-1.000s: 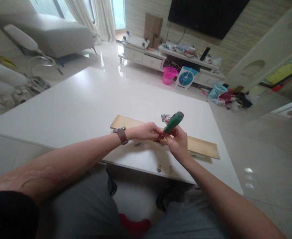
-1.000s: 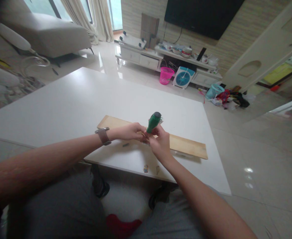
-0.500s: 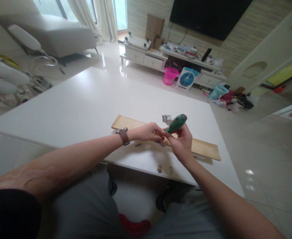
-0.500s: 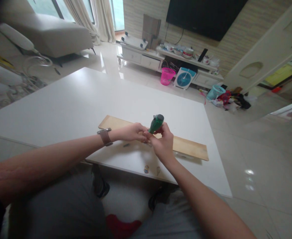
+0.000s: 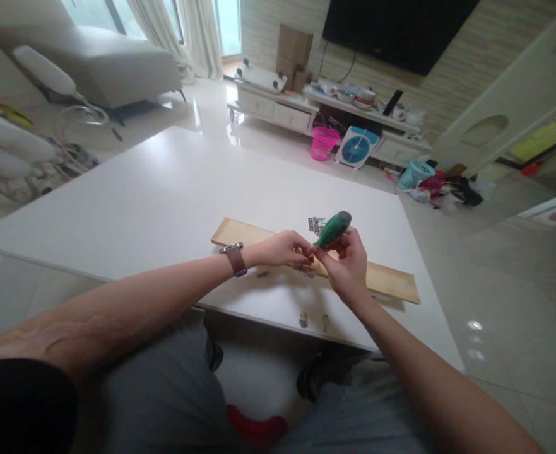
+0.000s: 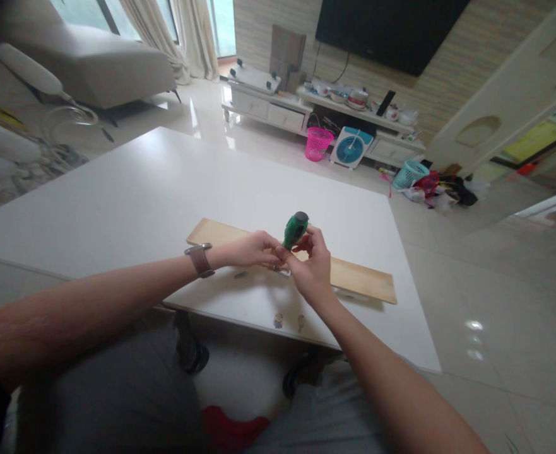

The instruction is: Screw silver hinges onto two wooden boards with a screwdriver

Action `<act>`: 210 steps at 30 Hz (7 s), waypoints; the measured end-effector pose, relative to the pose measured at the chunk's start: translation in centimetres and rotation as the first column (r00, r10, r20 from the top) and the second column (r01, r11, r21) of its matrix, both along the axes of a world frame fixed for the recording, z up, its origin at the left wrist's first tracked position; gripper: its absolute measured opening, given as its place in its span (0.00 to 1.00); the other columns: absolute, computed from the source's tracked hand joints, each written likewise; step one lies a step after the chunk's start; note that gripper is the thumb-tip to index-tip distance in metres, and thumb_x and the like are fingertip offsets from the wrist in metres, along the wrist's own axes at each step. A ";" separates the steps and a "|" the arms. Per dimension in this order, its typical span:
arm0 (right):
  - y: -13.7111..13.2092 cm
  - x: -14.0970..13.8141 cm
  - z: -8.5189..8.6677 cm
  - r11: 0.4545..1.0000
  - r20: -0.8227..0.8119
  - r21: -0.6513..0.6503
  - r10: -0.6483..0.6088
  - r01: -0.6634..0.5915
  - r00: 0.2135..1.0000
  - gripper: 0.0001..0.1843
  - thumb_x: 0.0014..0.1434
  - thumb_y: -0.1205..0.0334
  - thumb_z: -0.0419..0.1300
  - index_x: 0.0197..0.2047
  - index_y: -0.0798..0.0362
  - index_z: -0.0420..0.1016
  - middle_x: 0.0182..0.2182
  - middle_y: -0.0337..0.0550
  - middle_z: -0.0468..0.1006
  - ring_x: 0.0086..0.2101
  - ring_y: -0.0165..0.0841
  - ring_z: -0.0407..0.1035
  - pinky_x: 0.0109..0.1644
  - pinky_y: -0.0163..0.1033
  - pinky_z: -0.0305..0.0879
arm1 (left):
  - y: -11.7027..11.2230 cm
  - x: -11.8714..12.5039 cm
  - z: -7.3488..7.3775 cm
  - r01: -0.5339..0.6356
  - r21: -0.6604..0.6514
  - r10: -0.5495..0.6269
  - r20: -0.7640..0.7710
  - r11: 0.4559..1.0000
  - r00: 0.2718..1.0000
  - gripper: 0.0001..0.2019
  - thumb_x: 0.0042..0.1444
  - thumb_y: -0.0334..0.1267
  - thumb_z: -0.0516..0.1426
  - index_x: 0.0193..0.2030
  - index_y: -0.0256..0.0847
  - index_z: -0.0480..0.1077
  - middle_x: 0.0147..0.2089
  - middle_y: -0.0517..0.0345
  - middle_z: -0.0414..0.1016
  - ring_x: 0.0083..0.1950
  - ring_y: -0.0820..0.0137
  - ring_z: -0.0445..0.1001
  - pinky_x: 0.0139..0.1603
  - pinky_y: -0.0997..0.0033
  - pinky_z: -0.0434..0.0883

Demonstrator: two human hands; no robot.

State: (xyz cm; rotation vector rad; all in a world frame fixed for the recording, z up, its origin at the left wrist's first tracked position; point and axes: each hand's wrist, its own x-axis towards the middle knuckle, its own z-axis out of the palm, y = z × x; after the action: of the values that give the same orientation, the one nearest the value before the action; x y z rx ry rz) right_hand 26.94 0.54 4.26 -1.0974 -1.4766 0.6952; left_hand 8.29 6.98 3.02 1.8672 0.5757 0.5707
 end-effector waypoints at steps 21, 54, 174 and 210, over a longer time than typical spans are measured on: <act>-0.3 0.1 0.3 0.995 -0.028 0.002 0.098 -0.098 0.995 0.21 0.61 0.58 0.70 0.54 0.44 0.69 0.43 0.41 0.84 0.45 0.39 0.80 0.49 0.47 0.74 | 0.2 0.0 -0.1 -0.002 -0.040 0.004 0.055 0.999 0.998 0.09 0.59 0.39 0.66 0.35 0.34 0.84 0.33 0.52 0.83 0.36 0.70 0.76 0.40 0.73 0.71; 0.1 0.1 0.1 0.998 -0.030 -0.039 0.055 -0.056 0.998 0.25 0.53 0.56 0.77 0.48 0.44 0.69 0.39 0.35 0.77 0.37 0.34 0.76 0.38 0.41 0.75 | 0.1 0.1 -0.4 -0.037 -0.098 0.043 0.055 0.994 0.998 0.07 0.59 0.35 0.66 0.34 0.36 0.85 0.28 0.54 0.82 0.30 0.73 0.75 0.34 0.75 0.69; -0.1 0.0 -0.1 0.999 0.007 0.006 0.046 -0.046 0.999 0.22 0.58 0.58 0.73 0.51 0.44 0.69 0.38 0.37 0.80 0.38 0.36 0.77 0.42 0.44 0.75 | 0.2 0.6 -0.8 -0.105 -0.155 0.128 0.143 0.982 0.981 0.06 0.52 0.35 0.69 0.28 0.35 0.81 0.27 0.60 0.79 0.31 0.73 0.74 0.40 0.72 0.71; -0.1 0.2 0.0 0.999 0.022 0.028 0.026 -0.026 0.999 0.20 0.57 0.59 0.74 0.47 0.44 0.70 0.41 0.37 0.77 0.39 0.34 0.75 0.39 0.41 0.71 | 0.2 0.3 -0.7 -0.129 -0.147 0.147 0.124 0.981 0.981 0.10 0.52 0.40 0.72 0.31 0.34 0.83 0.29 0.55 0.82 0.32 0.72 0.76 0.37 0.73 0.71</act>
State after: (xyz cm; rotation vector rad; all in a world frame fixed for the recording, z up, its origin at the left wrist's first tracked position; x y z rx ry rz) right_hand 27.13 0.48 4.24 -1.0686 -1.5171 0.6806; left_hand 8.63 7.14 2.33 1.6533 0.6425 0.7246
